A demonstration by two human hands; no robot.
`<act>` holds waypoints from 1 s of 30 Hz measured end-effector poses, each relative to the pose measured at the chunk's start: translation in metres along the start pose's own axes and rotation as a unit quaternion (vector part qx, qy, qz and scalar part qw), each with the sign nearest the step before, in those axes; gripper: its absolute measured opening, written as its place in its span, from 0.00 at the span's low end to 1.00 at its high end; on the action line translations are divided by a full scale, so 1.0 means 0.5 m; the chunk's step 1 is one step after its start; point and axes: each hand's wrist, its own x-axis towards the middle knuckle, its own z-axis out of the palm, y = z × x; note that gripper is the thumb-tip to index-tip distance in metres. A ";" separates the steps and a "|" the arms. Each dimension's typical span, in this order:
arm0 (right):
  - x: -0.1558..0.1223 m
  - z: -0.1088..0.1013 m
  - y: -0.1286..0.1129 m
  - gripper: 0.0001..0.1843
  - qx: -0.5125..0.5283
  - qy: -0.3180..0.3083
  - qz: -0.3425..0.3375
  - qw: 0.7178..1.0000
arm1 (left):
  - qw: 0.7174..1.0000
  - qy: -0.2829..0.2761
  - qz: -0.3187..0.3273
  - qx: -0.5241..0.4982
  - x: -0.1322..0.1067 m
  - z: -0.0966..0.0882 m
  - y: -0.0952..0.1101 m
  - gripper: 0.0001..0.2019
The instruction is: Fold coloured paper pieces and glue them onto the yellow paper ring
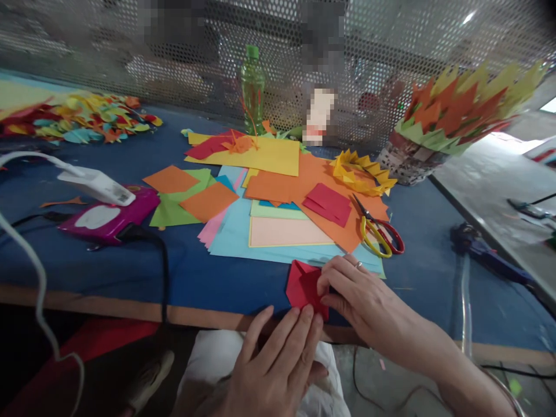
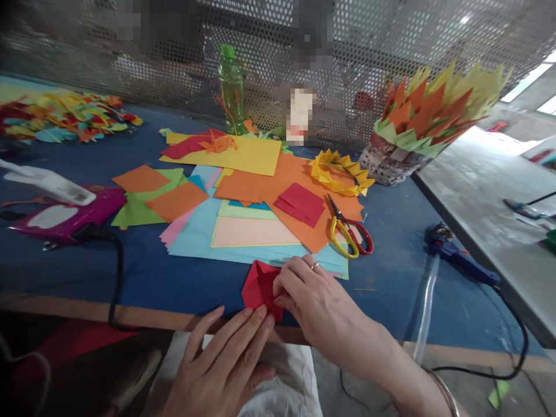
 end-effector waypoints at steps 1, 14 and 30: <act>0.002 -0.001 -0.002 0.09 0.000 0.003 0.001 1.000 | 1.000 0.001 0.001 0.000 0.000 0.000 -0.001 0.18; -0.003 0.021 -0.004 0.08 -0.003 0.015 0.033 0.999 | 1.000 0.020 0.012 -0.012 0.011 -0.001 -0.009 0.15; -0.005 0.028 -0.005 0.08 -0.006 0.012 0.035 0.999 | 1.000 -0.007 -0.016 -0.016 0.018 -0.006 0.002 0.19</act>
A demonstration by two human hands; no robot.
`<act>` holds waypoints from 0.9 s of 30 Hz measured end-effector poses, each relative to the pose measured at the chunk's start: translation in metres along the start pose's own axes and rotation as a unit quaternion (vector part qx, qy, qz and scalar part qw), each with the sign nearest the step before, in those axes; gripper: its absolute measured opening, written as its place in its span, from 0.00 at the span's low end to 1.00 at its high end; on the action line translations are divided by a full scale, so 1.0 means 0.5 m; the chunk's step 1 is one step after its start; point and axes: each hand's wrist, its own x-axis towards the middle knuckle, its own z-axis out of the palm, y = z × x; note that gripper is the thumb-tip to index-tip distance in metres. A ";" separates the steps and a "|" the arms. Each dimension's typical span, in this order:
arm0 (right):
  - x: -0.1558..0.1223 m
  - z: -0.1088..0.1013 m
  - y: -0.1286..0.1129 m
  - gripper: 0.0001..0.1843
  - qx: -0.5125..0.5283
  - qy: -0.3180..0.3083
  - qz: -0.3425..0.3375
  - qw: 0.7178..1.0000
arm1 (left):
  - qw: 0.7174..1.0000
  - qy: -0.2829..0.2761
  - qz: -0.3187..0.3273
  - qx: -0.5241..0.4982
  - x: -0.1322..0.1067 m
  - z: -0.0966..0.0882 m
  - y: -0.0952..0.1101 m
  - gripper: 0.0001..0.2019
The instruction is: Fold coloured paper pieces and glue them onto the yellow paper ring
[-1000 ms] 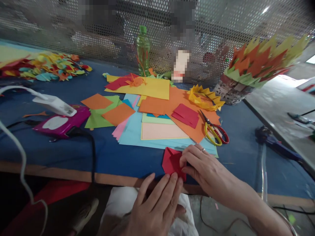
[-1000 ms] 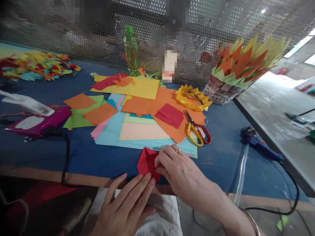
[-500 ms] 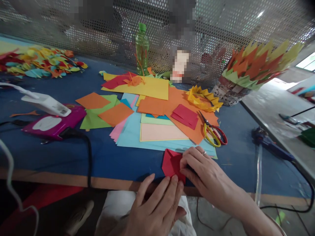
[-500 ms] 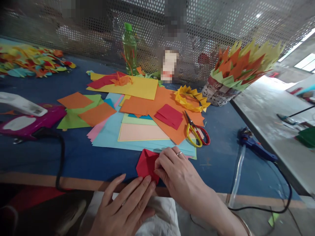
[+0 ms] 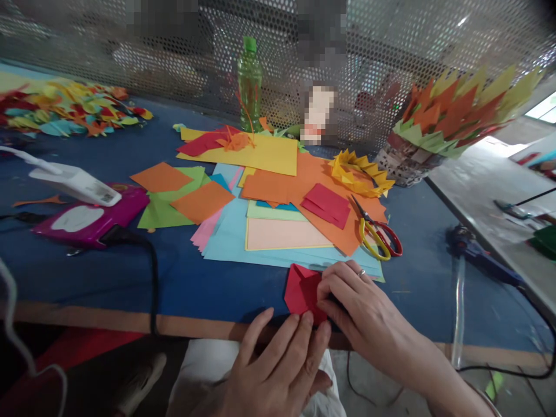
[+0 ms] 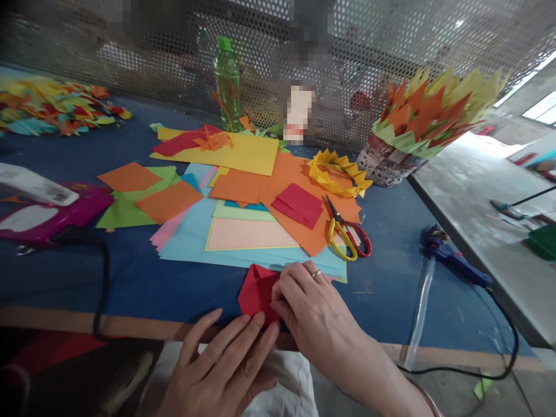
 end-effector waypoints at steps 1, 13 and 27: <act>0.000 0.000 0.000 0.08 0.004 -0.004 0.004 1.000 | 1.000 0.003 0.001 0.003 0.001 0.001 0.001 0.19; -0.005 0.004 0.010 0.05 0.050 -0.011 0.023 0.998 | 1.000 0.006 -0.022 -0.018 0.016 0.004 0.007 0.17; -0.008 0.011 0.021 0.07 0.133 0.021 0.077 0.988 | 0.998 0.019 -0.042 -0.049 0.027 0.009 -0.002 0.14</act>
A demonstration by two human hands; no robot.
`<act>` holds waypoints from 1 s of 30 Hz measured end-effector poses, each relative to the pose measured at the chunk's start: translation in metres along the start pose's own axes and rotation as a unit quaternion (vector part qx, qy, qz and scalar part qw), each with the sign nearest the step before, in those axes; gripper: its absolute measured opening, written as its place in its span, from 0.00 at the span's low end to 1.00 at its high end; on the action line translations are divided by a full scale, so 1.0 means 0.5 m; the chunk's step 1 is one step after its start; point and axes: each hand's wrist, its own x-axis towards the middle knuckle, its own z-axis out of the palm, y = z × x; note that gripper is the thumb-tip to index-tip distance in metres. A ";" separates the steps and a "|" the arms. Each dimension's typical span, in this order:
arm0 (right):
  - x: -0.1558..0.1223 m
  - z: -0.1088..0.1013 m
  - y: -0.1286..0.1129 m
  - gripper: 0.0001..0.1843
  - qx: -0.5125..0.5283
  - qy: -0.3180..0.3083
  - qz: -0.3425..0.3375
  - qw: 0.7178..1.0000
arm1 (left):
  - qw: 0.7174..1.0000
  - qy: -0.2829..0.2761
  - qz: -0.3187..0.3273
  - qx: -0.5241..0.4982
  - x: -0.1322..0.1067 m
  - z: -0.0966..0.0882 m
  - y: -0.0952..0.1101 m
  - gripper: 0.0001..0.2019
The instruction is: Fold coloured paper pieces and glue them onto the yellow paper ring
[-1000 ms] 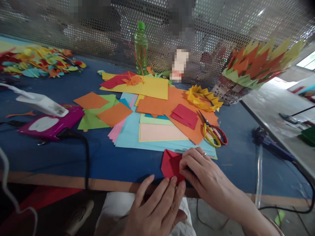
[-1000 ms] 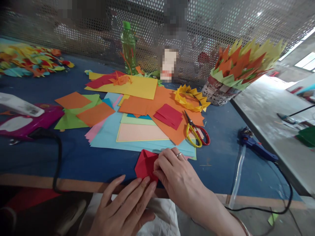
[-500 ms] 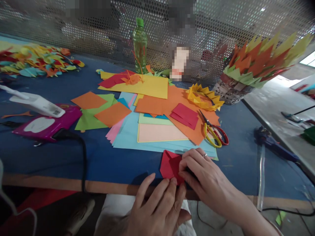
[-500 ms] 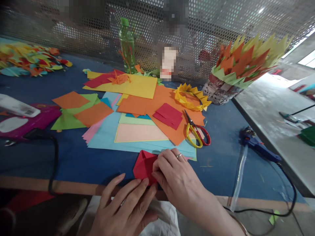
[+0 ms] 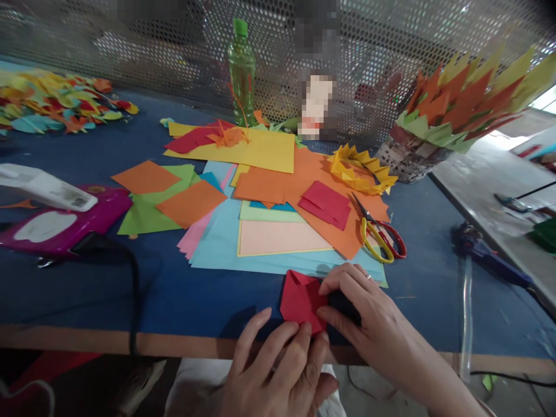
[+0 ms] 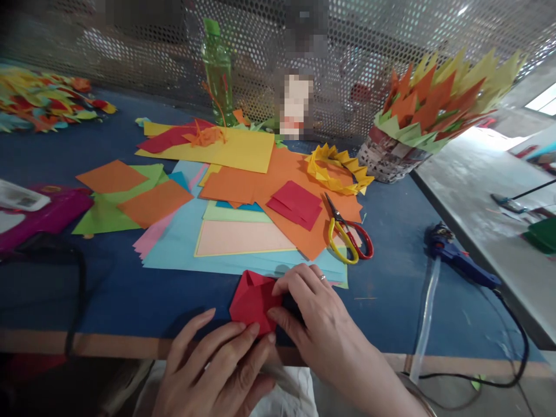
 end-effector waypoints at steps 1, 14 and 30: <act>0.000 0.000 0.001 0.07 0.001 0.004 0.000 1.000 | 1.000 0.002 0.001 0.000 0.000 0.000 0.000 0.14; 0.000 -0.007 -0.005 0.05 0.009 -0.030 0.000 1.000 | 1.000 -0.013 -0.012 -0.007 -0.001 -0.003 0.000 0.12; 0.003 -0.009 -0.011 0.06 -0.006 -0.029 -0.008 1.000 | 1.000 -0.010 -0.008 -0.007 0.000 -0.004 0.001 0.13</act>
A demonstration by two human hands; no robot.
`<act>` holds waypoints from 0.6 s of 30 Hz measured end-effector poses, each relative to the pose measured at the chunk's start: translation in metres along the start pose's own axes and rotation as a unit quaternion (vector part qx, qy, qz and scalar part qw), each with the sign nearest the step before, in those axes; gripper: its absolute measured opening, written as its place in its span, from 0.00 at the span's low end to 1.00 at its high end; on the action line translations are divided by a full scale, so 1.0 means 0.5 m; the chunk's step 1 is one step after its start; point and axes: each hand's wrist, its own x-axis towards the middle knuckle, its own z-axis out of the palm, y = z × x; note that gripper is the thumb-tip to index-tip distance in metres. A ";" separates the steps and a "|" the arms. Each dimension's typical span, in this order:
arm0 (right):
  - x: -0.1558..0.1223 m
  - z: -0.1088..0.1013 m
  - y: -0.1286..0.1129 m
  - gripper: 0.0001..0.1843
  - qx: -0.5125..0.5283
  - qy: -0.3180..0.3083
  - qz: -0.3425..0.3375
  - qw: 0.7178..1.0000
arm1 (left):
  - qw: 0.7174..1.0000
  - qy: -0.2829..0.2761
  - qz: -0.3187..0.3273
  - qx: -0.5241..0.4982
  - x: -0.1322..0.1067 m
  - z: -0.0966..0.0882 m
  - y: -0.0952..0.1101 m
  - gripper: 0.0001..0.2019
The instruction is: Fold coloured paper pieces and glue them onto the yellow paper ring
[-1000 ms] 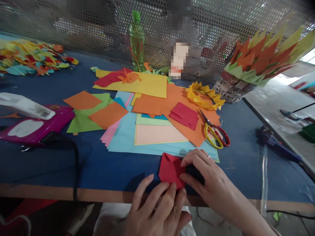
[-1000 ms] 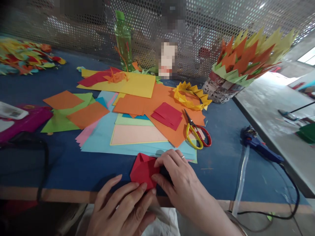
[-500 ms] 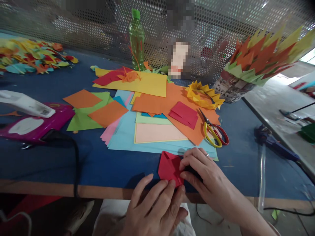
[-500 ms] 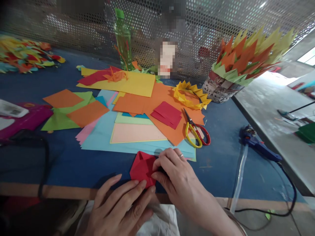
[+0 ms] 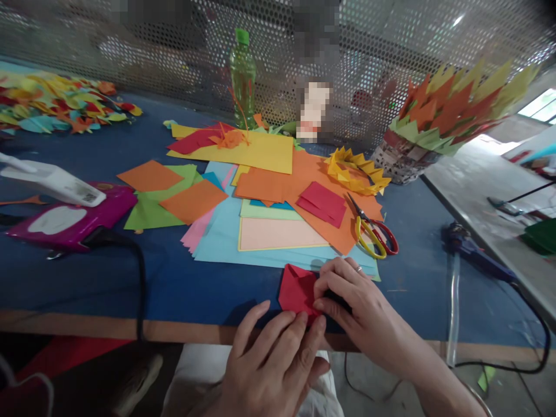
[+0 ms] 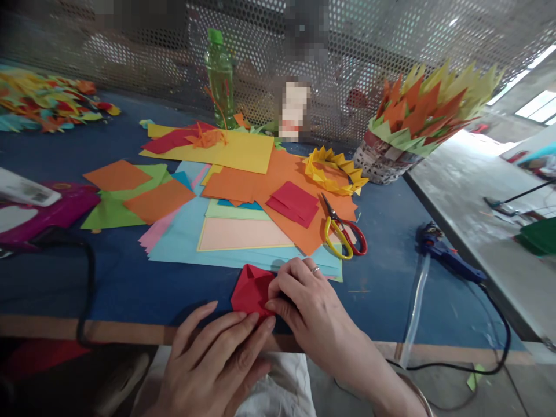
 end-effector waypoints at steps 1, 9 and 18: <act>0.000 0.000 0.000 0.06 0.001 0.000 -0.001 1.000 | 1.000 0.002 0.002 0.002 0.000 0.001 0.000 0.13; 0.002 0.003 0.000 0.05 -0.008 0.005 0.001 1.000 | 1.000 0.011 0.001 -0.006 -0.001 0.003 0.002 0.13; 0.001 0.002 0.000 0.05 -0.012 0.011 -0.008 1.000 | 1.000 0.005 0.003 0.000 -0.001 0.005 0.003 0.13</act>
